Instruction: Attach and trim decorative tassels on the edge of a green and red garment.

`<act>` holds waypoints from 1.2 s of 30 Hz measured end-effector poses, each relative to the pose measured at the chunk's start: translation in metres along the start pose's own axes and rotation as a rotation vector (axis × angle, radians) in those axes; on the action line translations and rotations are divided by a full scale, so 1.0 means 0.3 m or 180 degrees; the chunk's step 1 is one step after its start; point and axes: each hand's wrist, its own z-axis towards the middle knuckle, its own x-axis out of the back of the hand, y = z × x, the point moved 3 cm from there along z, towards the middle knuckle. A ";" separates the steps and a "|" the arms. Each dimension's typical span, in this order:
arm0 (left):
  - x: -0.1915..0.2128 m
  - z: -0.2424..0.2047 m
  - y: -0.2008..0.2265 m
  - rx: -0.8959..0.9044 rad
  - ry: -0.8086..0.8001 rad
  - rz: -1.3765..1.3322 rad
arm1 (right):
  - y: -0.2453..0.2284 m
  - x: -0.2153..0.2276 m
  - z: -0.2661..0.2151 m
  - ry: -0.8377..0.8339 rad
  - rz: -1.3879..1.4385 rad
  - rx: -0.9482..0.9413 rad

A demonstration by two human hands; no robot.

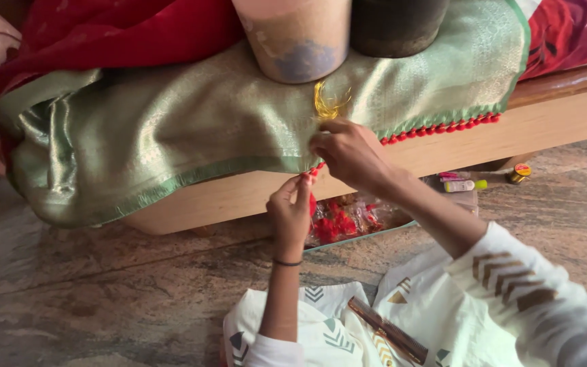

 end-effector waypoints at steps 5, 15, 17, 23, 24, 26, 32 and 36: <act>-0.037 -0.053 -0.020 -0.0577 0.0602 0.0447 | -0.149 -0.023 0.112 -0.0044 -0.0353 0.2271; -0.016 -0.062 0.151 -0.1076 0.1385 0.1741 | -0.114 -0.137 0.155 -0.1148 -0.1596 0.2174; -0.023 -0.056 0.137 -0.0885 0.1425 0.1905 | -0.160 -0.050 0.109 -0.0474 -0.0548 0.2256; -0.069 0.009 -0.137 0.0812 0.0489 -0.1817 | 0.011 -0.062 -0.038 -0.0588 0.0104 0.0486; -0.062 0.009 -0.117 0.0810 0.0491 -0.1824 | 0.016 -0.070 -0.052 -0.0590 0.0097 0.0488; -0.057 0.005 -0.076 0.0920 0.0339 -0.1846 | 0.040 -0.081 -0.081 -0.0483 0.0151 0.0125; -0.055 -0.003 -0.079 0.1117 0.0293 -0.2250 | 0.082 -0.152 -0.112 -0.0274 0.0696 0.0014; -0.049 -0.015 -0.073 0.1333 0.0274 -0.2089 | 0.075 -0.088 -0.130 -0.0509 0.0606 -0.0501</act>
